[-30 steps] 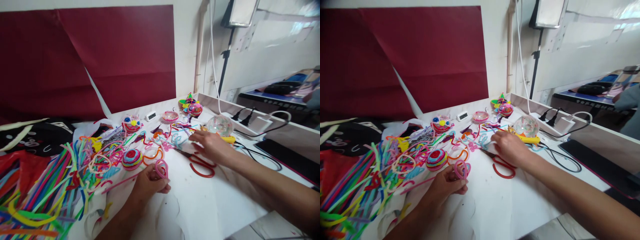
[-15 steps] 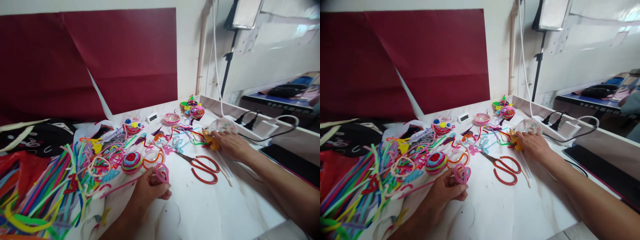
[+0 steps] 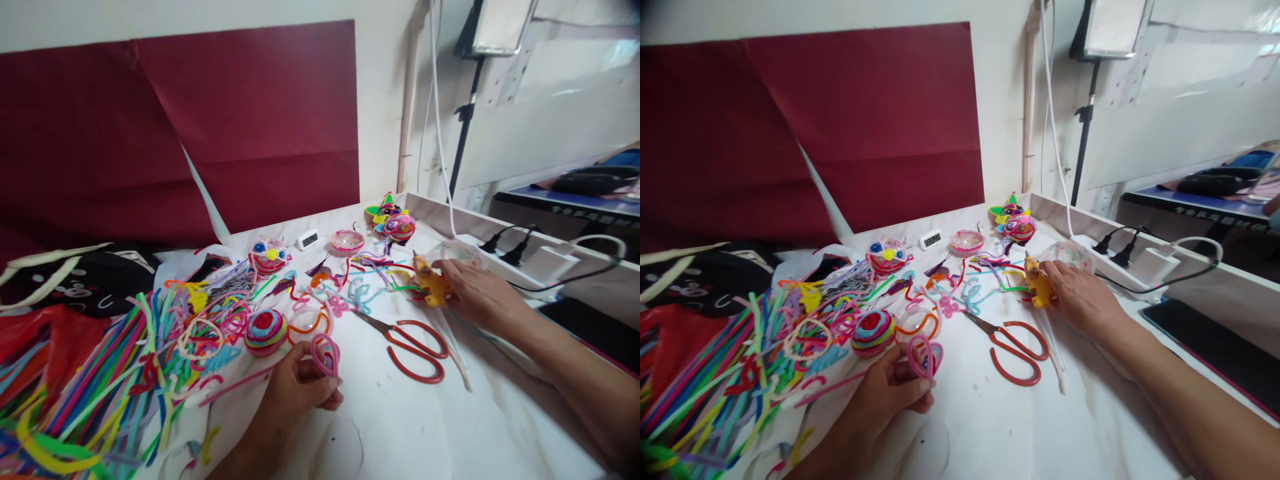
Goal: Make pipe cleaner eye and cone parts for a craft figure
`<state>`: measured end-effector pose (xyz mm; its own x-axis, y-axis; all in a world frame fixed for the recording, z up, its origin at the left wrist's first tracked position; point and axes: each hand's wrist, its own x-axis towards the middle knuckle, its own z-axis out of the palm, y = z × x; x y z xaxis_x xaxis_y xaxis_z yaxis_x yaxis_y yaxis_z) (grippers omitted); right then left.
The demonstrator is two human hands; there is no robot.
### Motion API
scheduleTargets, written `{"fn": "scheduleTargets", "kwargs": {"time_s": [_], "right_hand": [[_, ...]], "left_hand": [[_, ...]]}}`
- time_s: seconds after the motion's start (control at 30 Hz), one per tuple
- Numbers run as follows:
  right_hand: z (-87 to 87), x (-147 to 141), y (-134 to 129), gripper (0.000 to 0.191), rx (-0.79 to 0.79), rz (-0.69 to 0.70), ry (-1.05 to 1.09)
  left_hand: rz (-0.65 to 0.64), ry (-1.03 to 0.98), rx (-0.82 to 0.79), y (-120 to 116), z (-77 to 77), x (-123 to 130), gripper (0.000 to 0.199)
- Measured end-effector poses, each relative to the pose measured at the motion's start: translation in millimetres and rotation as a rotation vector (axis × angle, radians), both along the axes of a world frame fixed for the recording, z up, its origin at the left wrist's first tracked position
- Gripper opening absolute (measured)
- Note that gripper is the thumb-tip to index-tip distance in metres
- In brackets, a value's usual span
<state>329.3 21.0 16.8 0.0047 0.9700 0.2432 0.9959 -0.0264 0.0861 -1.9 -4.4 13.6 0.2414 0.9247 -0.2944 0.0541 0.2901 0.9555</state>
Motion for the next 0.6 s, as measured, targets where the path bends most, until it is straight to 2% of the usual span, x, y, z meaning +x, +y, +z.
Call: {"fn": "scheduleTargets", "kwargs": {"time_s": [0.17, 0.4, 0.53, 0.6], "right_hand": [[3.4, -0.2, -2.8, 0.05, 0.087, -0.002, 0.121], [15.1, -4.0, -10.3, 0.054, 0.223, 0.084, 0.38], [13.4, 2.2, -10.8, 0.047, 0.357, 0.043, 0.559], [10.5, 6.5, -8.8, 0.043, 0.416, 0.038, 0.582]], "left_hand": [[0.015, 0.005, -0.012, 1.3, 0.5, 0.0, 0.035], [0.002, -0.008, -0.009, 0.7, 0.5, 0.5, 0.034], [-0.004, -0.005, -0.001, -0.1, 0.9, 0.6, 0.031], [-0.002, -0.003, 0.005, -0.4, 1.1, 0.9, 0.031]]}}
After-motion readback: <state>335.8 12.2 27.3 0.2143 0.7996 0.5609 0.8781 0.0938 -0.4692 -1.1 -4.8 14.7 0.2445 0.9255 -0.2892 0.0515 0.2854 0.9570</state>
